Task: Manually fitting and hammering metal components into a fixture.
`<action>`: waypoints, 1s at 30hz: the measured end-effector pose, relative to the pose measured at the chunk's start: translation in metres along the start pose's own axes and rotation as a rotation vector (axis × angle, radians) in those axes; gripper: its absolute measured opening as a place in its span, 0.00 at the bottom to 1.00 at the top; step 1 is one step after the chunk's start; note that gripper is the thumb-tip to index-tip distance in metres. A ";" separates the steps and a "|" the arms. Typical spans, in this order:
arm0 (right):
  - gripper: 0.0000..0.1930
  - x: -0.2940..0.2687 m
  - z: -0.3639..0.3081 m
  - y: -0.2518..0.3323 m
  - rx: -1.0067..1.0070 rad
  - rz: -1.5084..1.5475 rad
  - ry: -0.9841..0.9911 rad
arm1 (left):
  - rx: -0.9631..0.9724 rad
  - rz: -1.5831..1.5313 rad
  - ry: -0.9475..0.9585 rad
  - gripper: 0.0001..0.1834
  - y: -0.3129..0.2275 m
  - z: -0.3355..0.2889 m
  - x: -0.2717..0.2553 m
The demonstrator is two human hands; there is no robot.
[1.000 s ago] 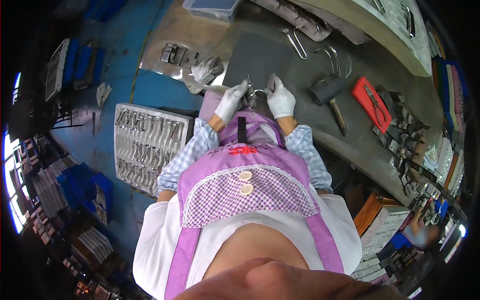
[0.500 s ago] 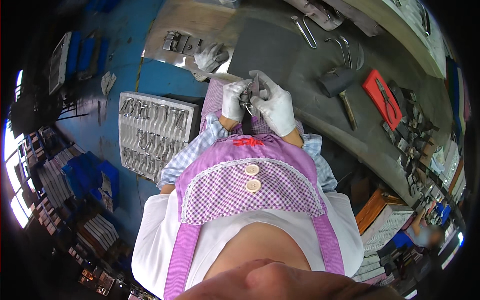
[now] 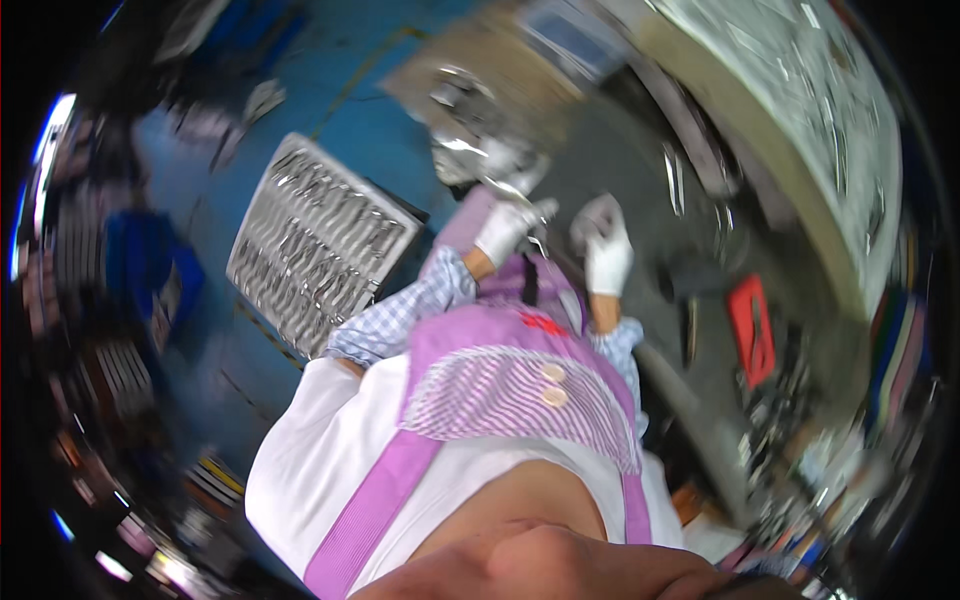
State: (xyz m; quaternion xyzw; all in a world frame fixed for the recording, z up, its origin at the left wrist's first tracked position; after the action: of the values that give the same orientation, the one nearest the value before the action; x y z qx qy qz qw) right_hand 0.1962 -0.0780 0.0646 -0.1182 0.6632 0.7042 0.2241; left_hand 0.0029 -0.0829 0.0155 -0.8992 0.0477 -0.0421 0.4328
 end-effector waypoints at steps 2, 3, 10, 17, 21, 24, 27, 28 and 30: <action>0.25 -0.003 0.012 -0.030 -0.038 -0.554 0.064 | 0.272 -0.016 0.036 0.23 -0.009 -0.002 -0.027; 0.26 -0.014 0.014 -0.049 -0.165 -0.522 0.018 | 0.073 -0.077 0.052 0.24 0.003 -0.001 -0.044; 0.19 0.014 0.003 -0.033 -0.487 -0.840 -0.068 | -0.089 0.074 -0.605 0.21 0.166 -0.035 -0.324; 0.18 0.010 0.024 -0.053 -0.332 -0.822 -0.006 | -0.146 0.563 -0.887 0.24 0.241 -0.035 -0.504; 0.21 0.020 0.023 -0.060 -0.301 -0.801 0.152 | 0.023 0.410 -0.990 0.16 0.309 -0.005 -0.565; 0.22 0.018 0.011 -0.055 -0.273 -0.868 0.165 | 0.077 0.376 -0.973 0.10 0.319 0.051 -0.562; 0.24 0.040 -0.002 -0.061 -0.310 -0.858 0.207 | 0.015 0.305 -0.851 0.12 0.358 0.049 -0.596; 0.25 0.041 -0.008 -0.052 -0.338 -0.884 0.176 | 0.049 0.302 -0.827 0.12 0.345 0.062 -0.592; 0.25 0.020 -0.012 -0.051 -0.318 -0.982 0.082 | -0.091 0.528 -0.927 0.13 0.307 0.110 -0.557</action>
State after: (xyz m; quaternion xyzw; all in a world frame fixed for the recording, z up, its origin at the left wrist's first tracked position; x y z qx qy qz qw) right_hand 0.2011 -0.0860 0.0098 -0.4758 0.4226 0.6029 0.4811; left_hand -0.5516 -0.1204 -0.3119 -0.7986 0.0780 0.4722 0.3649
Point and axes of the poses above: each hand's wrist, its own z-axis towards the middle knuckle, its own x-axis out of the palm, y = z × x, the point moved 10 cm from there along z, towards the middle knuckle, and after that the axes turned 9 degrees about -x, right-handed, at the moved point
